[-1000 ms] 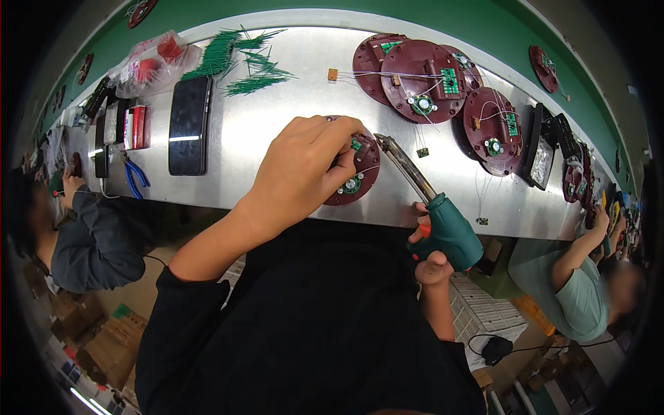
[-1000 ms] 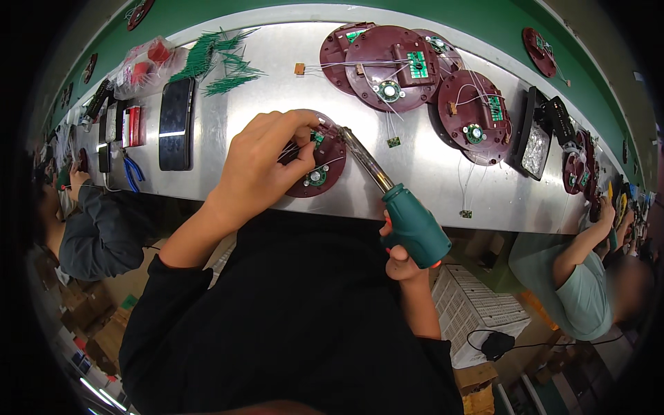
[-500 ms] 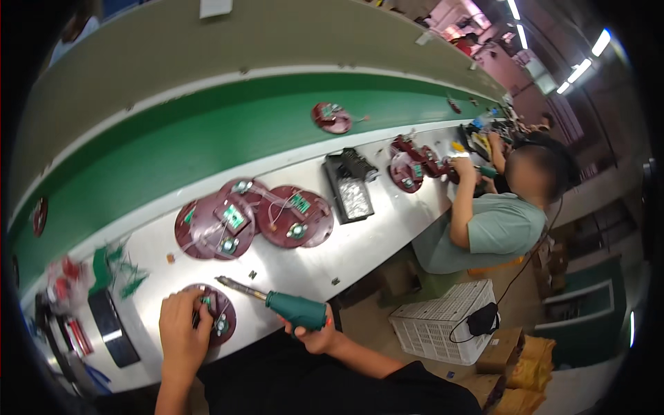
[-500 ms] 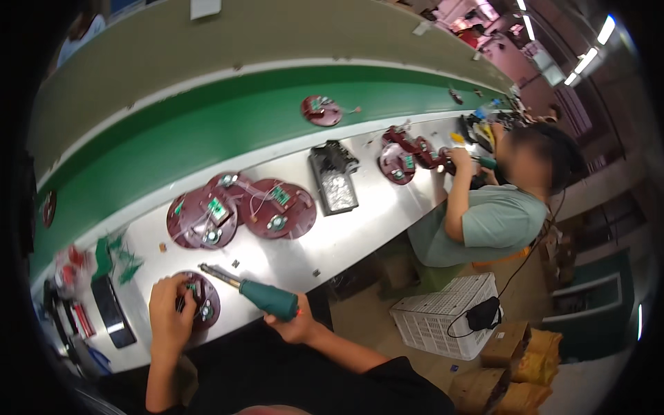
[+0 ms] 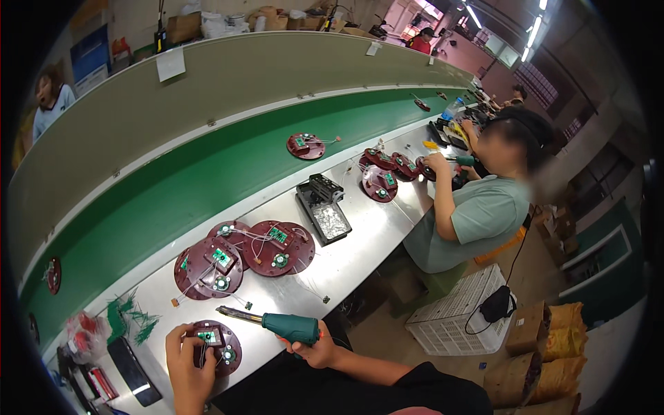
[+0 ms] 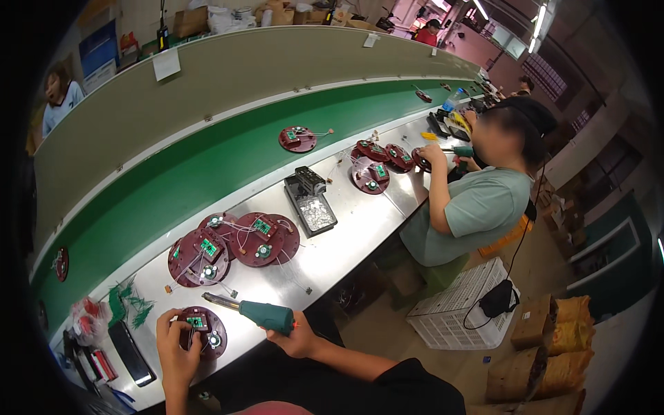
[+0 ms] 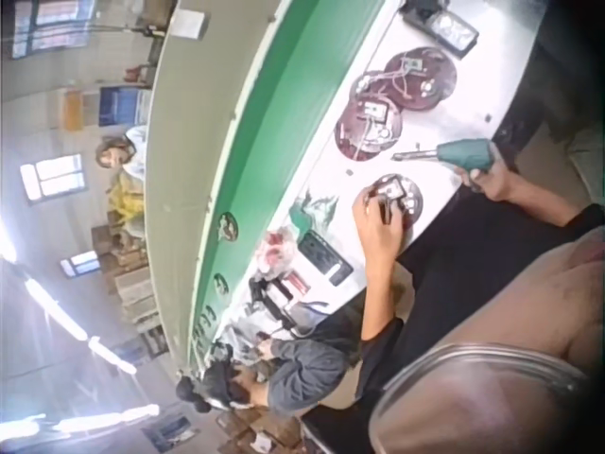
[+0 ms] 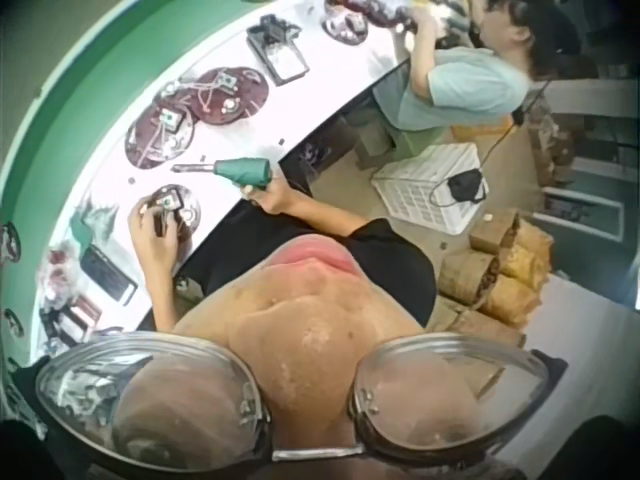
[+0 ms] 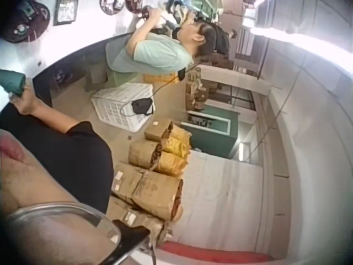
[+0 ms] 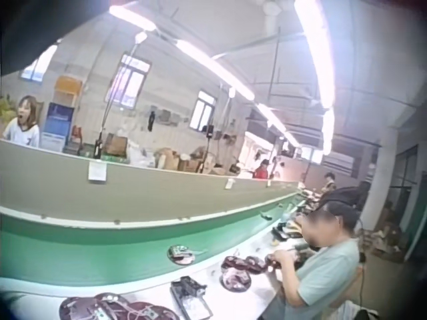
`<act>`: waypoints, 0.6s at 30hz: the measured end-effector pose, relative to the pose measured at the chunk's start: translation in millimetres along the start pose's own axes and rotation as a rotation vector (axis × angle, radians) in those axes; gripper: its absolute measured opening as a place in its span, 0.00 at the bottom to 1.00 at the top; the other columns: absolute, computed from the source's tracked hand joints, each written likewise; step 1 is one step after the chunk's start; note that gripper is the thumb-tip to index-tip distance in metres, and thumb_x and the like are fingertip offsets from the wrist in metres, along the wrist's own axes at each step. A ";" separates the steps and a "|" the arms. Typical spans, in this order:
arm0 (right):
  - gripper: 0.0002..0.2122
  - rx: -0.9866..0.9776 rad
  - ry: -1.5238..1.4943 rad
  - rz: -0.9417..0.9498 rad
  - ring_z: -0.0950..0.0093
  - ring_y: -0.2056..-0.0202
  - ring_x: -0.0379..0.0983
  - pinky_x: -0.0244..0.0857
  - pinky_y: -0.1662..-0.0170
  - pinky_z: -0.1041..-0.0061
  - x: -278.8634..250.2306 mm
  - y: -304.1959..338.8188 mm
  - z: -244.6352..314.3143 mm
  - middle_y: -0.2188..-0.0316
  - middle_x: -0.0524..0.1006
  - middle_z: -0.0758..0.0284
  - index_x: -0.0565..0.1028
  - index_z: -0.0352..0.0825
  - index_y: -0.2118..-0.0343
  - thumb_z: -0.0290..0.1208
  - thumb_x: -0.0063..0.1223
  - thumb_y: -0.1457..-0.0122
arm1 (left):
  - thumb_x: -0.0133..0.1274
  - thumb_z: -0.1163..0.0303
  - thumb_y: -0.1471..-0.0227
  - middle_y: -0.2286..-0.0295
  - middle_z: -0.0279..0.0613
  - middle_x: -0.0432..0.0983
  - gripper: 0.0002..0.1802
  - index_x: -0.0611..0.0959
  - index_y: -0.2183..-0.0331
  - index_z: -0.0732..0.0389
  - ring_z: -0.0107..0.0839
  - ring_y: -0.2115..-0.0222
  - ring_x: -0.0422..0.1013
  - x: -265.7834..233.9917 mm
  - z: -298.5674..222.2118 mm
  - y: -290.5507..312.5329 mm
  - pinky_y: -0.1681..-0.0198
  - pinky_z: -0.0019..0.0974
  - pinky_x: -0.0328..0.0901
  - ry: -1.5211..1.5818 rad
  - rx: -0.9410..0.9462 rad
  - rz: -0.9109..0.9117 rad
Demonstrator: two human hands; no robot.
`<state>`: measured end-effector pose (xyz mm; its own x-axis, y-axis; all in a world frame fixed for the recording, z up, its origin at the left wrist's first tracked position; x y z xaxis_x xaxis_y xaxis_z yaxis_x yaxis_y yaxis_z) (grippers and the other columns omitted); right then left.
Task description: Soldering electronic components onto circular circuit boards at an assembly line station.
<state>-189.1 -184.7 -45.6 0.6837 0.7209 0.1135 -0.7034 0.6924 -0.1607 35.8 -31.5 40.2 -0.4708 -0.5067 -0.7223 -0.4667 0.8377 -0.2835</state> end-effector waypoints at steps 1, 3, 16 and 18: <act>0.32 -0.004 0.017 0.008 0.84 0.73 0.72 0.66 0.68 0.81 0.1 0.3 -1.1 0.72 0.78 0.71 0.80 0.27 0.50 0.59 0.60 0.33 | 0.65 0.83 0.56 0.50 0.55 0.75 0.14 0.80 0.65 0.65 0.55 0.50 0.73 -0.3 0.7 1.0 0.46 0.48 0.70 -0.021 0.012 -0.017; 0.31 -0.011 0.035 0.011 0.84 0.72 0.72 0.66 0.67 0.81 0.2 0.9 0.0 0.72 0.77 0.72 0.80 0.26 0.50 0.59 0.60 0.33 | 0.64 0.84 0.55 0.50 0.54 0.75 0.11 0.80 0.67 0.65 0.54 0.49 0.73 -1.0 -1.0 0.2 0.47 0.47 0.69 -0.042 0.029 -0.034; 0.30 0.041 -0.073 0.009 0.84 0.73 0.70 0.65 0.69 0.81 -1.3 2.2 3.6 0.73 0.76 0.73 0.79 0.26 0.51 0.57 0.59 0.32 | 0.63 0.81 0.49 0.56 0.52 0.80 0.05 0.84 0.67 0.67 0.49 0.55 0.77 19.0 1.5 -20.5 0.51 0.44 0.71 0.177 -0.053 -0.124; 0.30 0.031 -0.080 0.007 0.84 0.73 0.70 0.65 0.69 0.81 -0.3 1.5 5.9 0.74 0.76 0.73 0.79 0.26 0.51 0.57 0.59 0.31 | 0.62 0.82 0.49 0.57 0.53 0.79 0.04 0.83 0.68 0.67 0.48 0.56 0.77 22.7 2.3 -20.1 0.50 0.43 0.70 0.227 -0.061 -0.118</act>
<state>-191.4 -183.7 -40.1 0.6618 0.7249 0.1912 -0.7145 0.6871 -0.1318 36.2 -59.3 28.1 -0.5632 -0.6384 -0.5246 -0.5692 0.7600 -0.3137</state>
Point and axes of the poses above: each hand's wrist, its own y-axis away from the middle knuckle, its own x-axis out of the palm, z = x × y, the point moved 8 cm from there along -y, towards the middle knuckle
